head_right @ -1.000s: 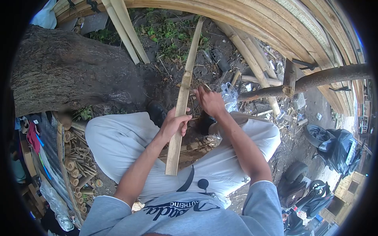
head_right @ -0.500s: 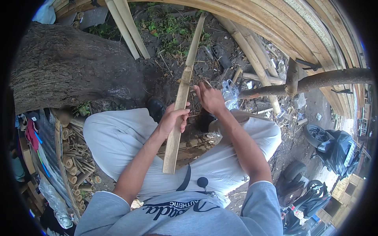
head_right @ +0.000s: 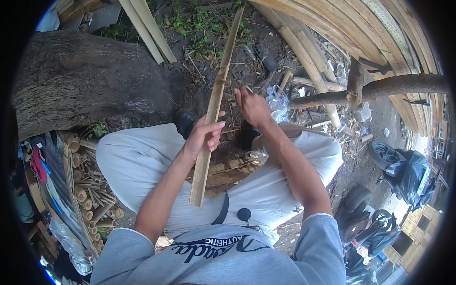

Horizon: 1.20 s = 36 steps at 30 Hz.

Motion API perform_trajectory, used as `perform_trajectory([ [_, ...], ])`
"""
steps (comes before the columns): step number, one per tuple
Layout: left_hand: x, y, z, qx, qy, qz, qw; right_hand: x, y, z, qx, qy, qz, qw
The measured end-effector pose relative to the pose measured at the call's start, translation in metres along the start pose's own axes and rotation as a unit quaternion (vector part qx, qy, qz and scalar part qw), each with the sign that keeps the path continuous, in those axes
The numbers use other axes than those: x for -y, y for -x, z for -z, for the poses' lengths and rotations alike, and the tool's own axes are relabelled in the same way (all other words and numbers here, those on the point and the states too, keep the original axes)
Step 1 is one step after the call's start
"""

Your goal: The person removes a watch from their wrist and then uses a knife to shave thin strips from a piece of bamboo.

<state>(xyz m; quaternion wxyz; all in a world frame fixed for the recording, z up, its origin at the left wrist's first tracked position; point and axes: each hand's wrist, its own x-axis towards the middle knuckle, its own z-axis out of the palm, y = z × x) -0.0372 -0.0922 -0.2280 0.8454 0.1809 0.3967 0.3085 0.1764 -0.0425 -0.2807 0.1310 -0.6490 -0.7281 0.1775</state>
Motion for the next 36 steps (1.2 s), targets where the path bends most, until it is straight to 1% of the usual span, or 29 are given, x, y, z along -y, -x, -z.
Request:
perform_trajectory([
  [2,-0.001,0.0,0.005,-0.015,0.012,0.005,1.0,0.029,0.017,0.013,0.03,-0.015,0.11,0.993],
  [3,-0.001,0.001,0.005,-0.015,-0.001,0.015,1.0,0.036,0.021,0.017,0.032,-0.02,0.114,0.993],
  [5,-0.001,0.003,0.002,-0.02,-0.01,0.022,1.0,0.04,0.028,0.021,0.057,0.012,0.211,0.976],
  [7,0.0,0.004,-0.002,-0.02,-0.02,0.029,0.999,0.03,0.022,0.016,0.049,0.01,0.203,0.978],
  [8,0.002,0.003,0.0,-0.017,-0.017,0.029,0.999,0.022,0.018,0.013,0.036,0.013,0.19,0.981],
  [9,0.005,-0.001,0.005,-0.021,-0.02,0.028,0.999,0.012,0.012,0.008,0.02,0.017,0.154,0.988],
  [10,0.005,-0.003,0.008,-0.024,-0.024,0.027,0.999,0.001,0.004,0.003,0.018,0.022,0.154,0.988],
  [12,0.0,-0.002,0.003,-0.014,-0.023,0.024,0.999,-0.014,-0.007,-0.002,0.001,-0.005,0.034,0.999],
  [14,-0.002,0.001,0.001,-0.013,0.01,0.015,1.0,-0.002,-0.002,0.002,0.015,0.012,0.022,1.0],
  [16,-0.003,0.005,0.0,-0.019,0.023,0.012,0.999,0.013,0.005,0.005,0.028,0.048,0.092,0.994],
  [17,-0.002,0.005,0.001,-0.017,0.024,0.013,0.999,0.025,0.012,0.016,0.04,0.022,0.13,0.991],
  [18,-0.002,0.006,0.003,-0.016,0.025,0.012,0.999,0.033,0.02,0.018,0.042,0.016,0.132,0.99],
  [19,-0.004,0.006,0.002,0.0,0.033,0.022,0.999,0.037,0.026,0.019,0.026,0.01,0.19,0.981],
  [20,-0.003,0.004,0.005,-0.007,0.035,0.022,0.999,0.037,0.03,0.018,0.011,0.005,0.247,0.969],
  [21,0.001,0.002,0.006,-0.011,0.022,0.021,0.999,0.031,0.026,0.014,-0.001,-0.028,0.256,0.966],
  [22,0.004,0.001,0.006,-0.012,0.009,0.021,1.0,0.023,0.019,0.009,0.003,-0.029,0.255,0.967],
  [23,0.004,0.0,0.007,-0.01,-0.005,0.015,1.0,0.013,0.009,0.005,0.012,0.011,0.15,0.989],
  [24,0.005,0.001,0.005,-0.004,-0.003,0.014,1.0,0.003,0.002,0.003,0.017,0.054,0.044,0.997],
  [25,0.005,0.002,0.001,-0.011,0.007,0.019,1.0,0.0,-0.002,0.006,0.014,0.061,0.042,0.997],
  [27,0.001,0.003,-0.001,-0.016,0.015,0.016,1.0,-0.001,-0.005,0.004,0.003,0.003,0.029,1.0],
  [28,0.0,0.002,-0.001,-0.014,0.011,0.018,1.0,0.006,0.0,0.008,0.0,0.003,0.026,1.0],
  [30,-0.002,0.002,0.005,-0.001,0.041,0.016,0.999,0.032,0.015,0.021,0.045,-0.006,0.163,0.986],
  [31,-0.001,0.002,0.007,0.014,0.039,0.023,0.999,0.039,0.022,0.024,0.069,-0.046,0.21,0.974],
  [32,0.003,0.003,0.007,-0.001,0.024,0.018,1.0,0.037,0.024,0.019,0.074,-0.055,0.212,0.973],
  [34,0.005,0.003,0.006,-0.01,0.006,0.021,1.0,0.026,0.022,0.013,0.034,-0.025,0.231,0.972],
  [36,0.006,0.005,0.004,-0.01,0.032,0.022,0.999,0.007,0.006,0.008,0.045,0.005,0.082,0.996],
])
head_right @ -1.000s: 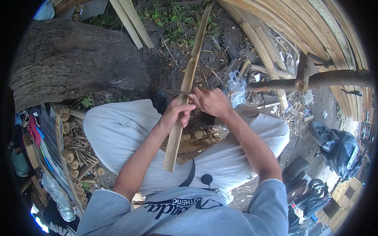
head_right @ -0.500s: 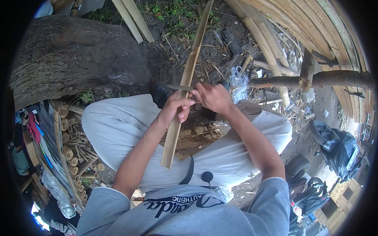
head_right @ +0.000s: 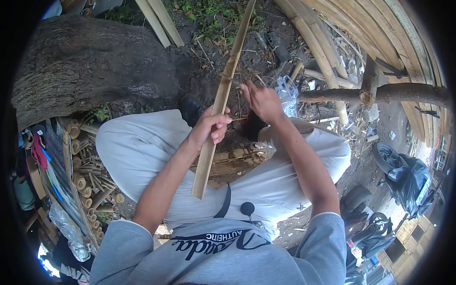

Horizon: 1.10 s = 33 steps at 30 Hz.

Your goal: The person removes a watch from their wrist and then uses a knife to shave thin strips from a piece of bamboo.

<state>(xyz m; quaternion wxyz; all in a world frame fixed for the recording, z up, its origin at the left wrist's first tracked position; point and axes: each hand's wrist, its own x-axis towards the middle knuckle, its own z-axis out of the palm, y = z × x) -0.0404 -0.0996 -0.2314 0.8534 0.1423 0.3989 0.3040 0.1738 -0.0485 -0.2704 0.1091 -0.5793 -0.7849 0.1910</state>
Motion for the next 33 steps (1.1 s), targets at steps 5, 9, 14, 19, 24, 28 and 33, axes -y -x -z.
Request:
perform_trajectory([
  [5,-0.005,0.0,-0.004,0.002,0.06,0.014,0.998,-0.005,-0.003,-0.01,-0.056,-0.059,-0.028,0.996],
  [9,0.0,-0.001,0.005,0.009,0.057,0.015,0.998,0.023,0.018,0.007,-0.025,-0.041,0.12,0.992],
  [14,0.006,0.001,0.0,0.016,0.043,0.015,0.999,-0.009,0.003,-0.007,-0.034,-0.017,0.074,0.997],
  [19,-0.002,0.003,-0.005,0.009,0.071,0.022,0.997,0.012,0.002,0.004,-0.04,-0.009,-0.016,0.999],
  [24,0.004,0.001,0.001,0.018,0.026,0.007,0.999,0.027,0.016,0.006,0.024,-0.079,0.181,0.98],
  [28,0.004,0.002,-0.007,0.005,0.02,0.014,1.0,-0.016,-0.007,-0.004,-0.022,0.005,-0.036,0.999],
  [33,-0.002,0.005,-0.006,0.001,0.047,0.02,0.999,0.018,0.008,0.009,-0.014,-0.036,0.049,0.998],
])
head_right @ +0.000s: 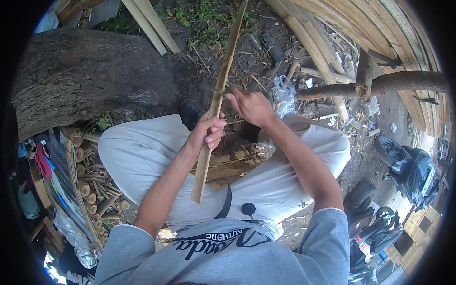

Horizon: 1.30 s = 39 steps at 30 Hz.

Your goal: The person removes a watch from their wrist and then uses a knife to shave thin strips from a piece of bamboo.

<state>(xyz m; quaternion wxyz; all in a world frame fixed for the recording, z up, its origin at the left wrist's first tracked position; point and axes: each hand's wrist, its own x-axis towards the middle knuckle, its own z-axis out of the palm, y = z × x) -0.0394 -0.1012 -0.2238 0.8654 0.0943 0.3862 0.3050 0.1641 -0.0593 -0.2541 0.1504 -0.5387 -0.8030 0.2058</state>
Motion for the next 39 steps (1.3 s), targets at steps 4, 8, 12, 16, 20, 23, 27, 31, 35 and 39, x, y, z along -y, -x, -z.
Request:
perform_trajectory([
  [4,0.014,0.0,0.005,-0.007,-0.035,-0.004,0.999,-0.002,0.003,-0.01,-0.011,0.031,0.094,0.995],
  [8,0.024,0.011,-0.007,-0.008,-0.062,0.014,0.998,-0.048,-0.015,-0.016,-0.007,0.087,-0.083,0.993],
  [12,0.023,0.01,-0.007,-0.006,-0.062,0.025,0.998,-0.047,-0.013,-0.029,-0.036,0.045,-0.136,0.989],
  [16,0.016,0.019,-0.004,-0.01,-0.021,0.025,0.999,-0.037,0.0,-0.028,-0.043,0.024,-0.027,0.998],
  [20,0.018,0.024,-0.011,-0.015,-0.019,0.03,0.999,-0.051,-0.006,-0.026,-0.034,0.035,-0.047,0.998],
  [23,0.015,0.017,-0.005,0.005,-0.017,0.02,1.0,-0.051,-0.016,-0.022,-0.047,0.063,-0.099,0.992],
  [27,0.015,0.016,0.001,0.003,-0.035,0.025,0.999,-0.044,-0.018,-0.022,-0.037,0.064,-0.135,0.988],
  [31,0.017,0.019,-0.002,0.009,-0.024,0.018,1.0,-0.046,-0.013,-0.032,-0.043,0.122,-0.12,0.984],
  [35,0.023,0.046,-0.021,0.009,-0.008,0.047,0.999,-0.105,-0.016,-0.05,0.0,0.14,-0.228,0.963],
  [39,-0.002,0.013,-0.011,0.002,-0.037,-0.014,0.999,-0.079,-0.023,-0.053,-0.034,0.09,-0.275,0.957],
])
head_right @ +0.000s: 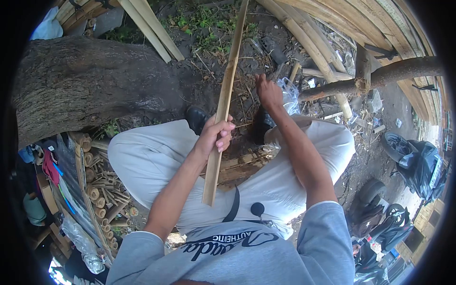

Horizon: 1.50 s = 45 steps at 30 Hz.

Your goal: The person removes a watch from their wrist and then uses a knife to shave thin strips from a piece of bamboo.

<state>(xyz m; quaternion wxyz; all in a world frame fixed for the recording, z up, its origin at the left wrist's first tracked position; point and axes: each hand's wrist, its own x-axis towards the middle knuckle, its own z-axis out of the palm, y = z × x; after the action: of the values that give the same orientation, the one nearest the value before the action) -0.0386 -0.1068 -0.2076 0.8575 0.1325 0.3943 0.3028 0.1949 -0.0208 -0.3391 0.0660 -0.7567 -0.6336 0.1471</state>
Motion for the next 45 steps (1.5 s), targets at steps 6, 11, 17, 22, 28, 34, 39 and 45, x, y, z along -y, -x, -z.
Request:
perform_trajectory([
  [6,0.001,-0.007,0.001,-0.037,-0.055,-0.01,0.998,0.021,-0.001,0.04,-0.104,-0.072,0.036,0.991],
  [11,0.003,-0.006,0.0,-0.048,-0.105,-0.021,0.993,0.046,0.039,0.056,-0.055,-0.073,0.346,0.934],
  [17,0.01,-0.011,0.006,-0.082,-0.203,-0.055,0.974,0.035,0.029,0.05,-0.016,0.002,0.341,0.94],
  [22,0.009,-0.016,0.008,-0.083,-0.229,-0.072,0.967,0.044,0.03,0.051,0.008,0.003,0.278,0.961],
  [28,0.009,-0.013,0.006,-0.075,-0.22,-0.051,0.971,0.038,0.039,0.041,-0.032,-0.031,0.345,0.937],
  [34,0.004,-0.018,0.009,-0.077,-0.215,-0.017,0.973,0.041,0.03,0.041,0.028,0.013,0.212,0.977],
  [39,0.017,-0.022,0.013,-0.081,-0.236,-0.035,0.968,0.031,0.024,0.037,0.041,-0.032,0.29,0.955],
  [45,0.01,-0.026,0.01,-0.08,-0.219,-0.039,0.972,0.041,0.025,0.069,-0.008,-0.004,0.193,0.981],
])
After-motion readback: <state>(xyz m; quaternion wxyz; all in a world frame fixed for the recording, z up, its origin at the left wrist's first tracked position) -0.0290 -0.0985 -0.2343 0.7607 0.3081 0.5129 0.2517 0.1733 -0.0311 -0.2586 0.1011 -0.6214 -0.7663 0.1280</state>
